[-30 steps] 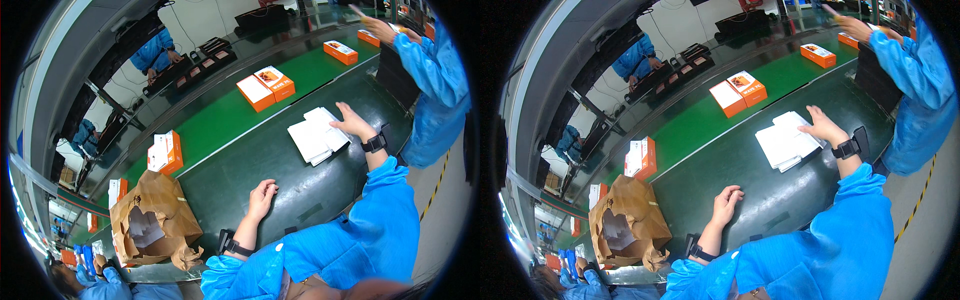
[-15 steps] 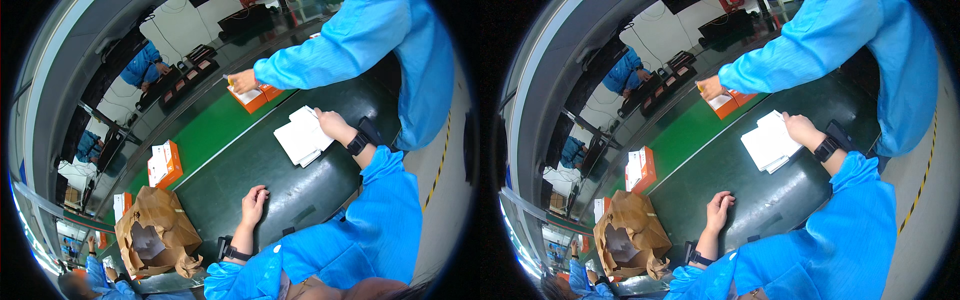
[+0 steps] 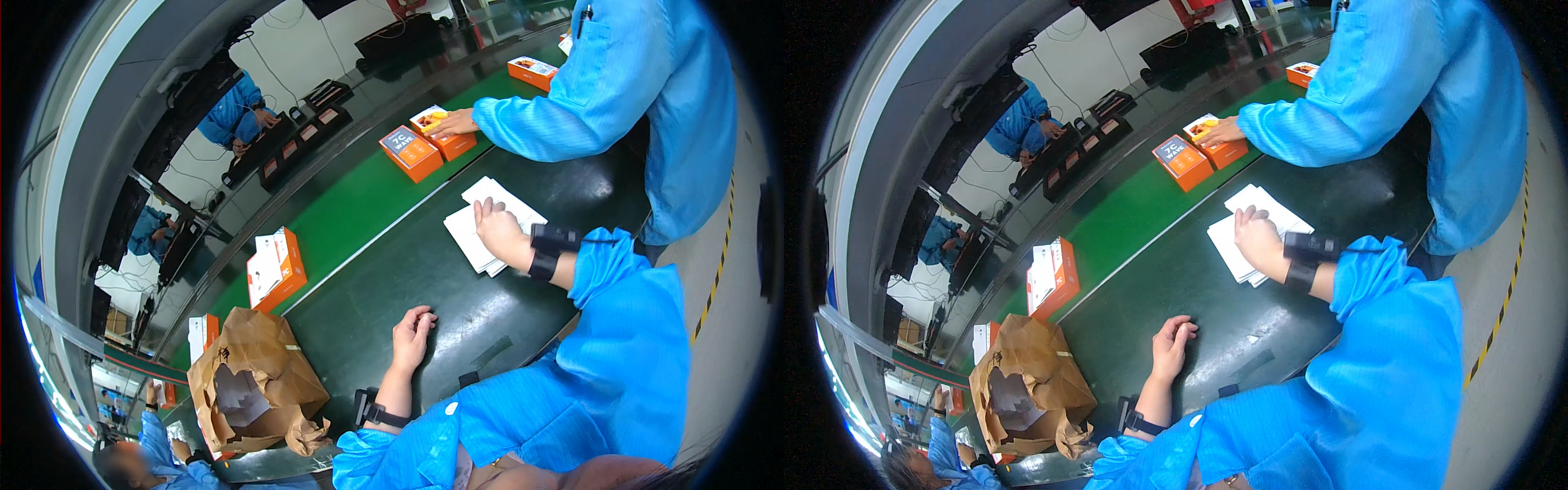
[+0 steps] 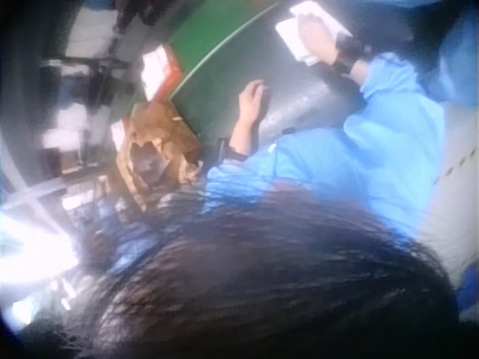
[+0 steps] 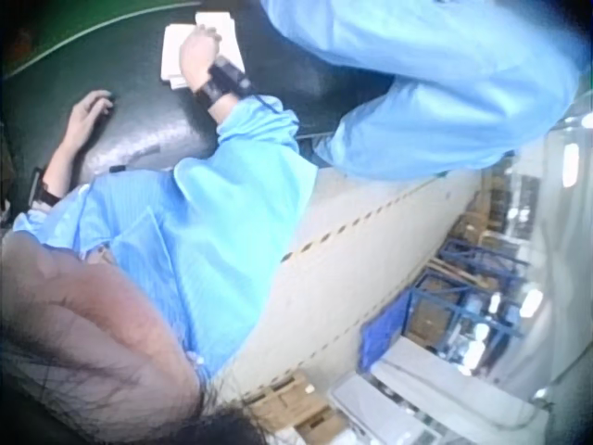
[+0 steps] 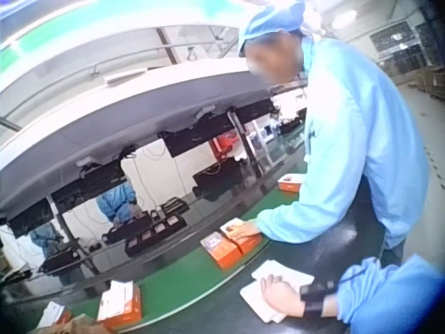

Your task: Folding product manual inserts and arranging them on a conveyor belt in a manufacturing facility.

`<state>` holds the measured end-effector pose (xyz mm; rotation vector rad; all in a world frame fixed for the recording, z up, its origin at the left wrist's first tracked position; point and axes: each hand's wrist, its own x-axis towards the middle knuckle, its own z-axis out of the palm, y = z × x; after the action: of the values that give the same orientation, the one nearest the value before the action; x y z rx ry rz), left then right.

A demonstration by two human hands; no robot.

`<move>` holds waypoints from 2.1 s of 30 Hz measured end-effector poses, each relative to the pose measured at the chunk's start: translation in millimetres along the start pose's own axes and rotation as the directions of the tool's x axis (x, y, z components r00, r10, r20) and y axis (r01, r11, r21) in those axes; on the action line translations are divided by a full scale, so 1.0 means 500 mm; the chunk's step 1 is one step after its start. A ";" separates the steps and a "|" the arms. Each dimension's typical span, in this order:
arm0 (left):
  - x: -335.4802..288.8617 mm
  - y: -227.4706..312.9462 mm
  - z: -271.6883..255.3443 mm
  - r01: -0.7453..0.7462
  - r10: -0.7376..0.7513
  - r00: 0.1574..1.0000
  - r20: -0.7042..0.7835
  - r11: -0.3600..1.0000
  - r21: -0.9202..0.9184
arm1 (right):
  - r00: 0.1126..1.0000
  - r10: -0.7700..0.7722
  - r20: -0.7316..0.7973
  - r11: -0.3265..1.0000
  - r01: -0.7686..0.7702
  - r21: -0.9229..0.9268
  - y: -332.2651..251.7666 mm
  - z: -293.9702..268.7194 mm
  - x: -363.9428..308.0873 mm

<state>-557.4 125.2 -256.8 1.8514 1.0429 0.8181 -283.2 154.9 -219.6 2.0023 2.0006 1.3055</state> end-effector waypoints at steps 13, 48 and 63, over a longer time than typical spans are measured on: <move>0.170 0.070 0.099 -0.221 0.262 0.945 -0.196 0.953 0.208 | 0.939 0.331 -0.099 0.475 -0.075 0.877 0.138 -0.071 -0.019; 0.337 0.056 -0.182 0.094 0.348 0.712 -0.610 0.813 0.574 | 0.558 -0.678 0.479 0.670 0.202 0.714 0.052 0.025 0.180; 0.410 -0.036 -0.373 0.560 0.156 0.680 -0.716 0.520 0.645 | 0.799 -0.588 -0.129 0.465 0.464 0.754 0.077 0.011 0.159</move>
<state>-627.7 377.4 -164.3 2.0699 2.5300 0.9834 -262.7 217.1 -160.3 1.2783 3.0398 0.1299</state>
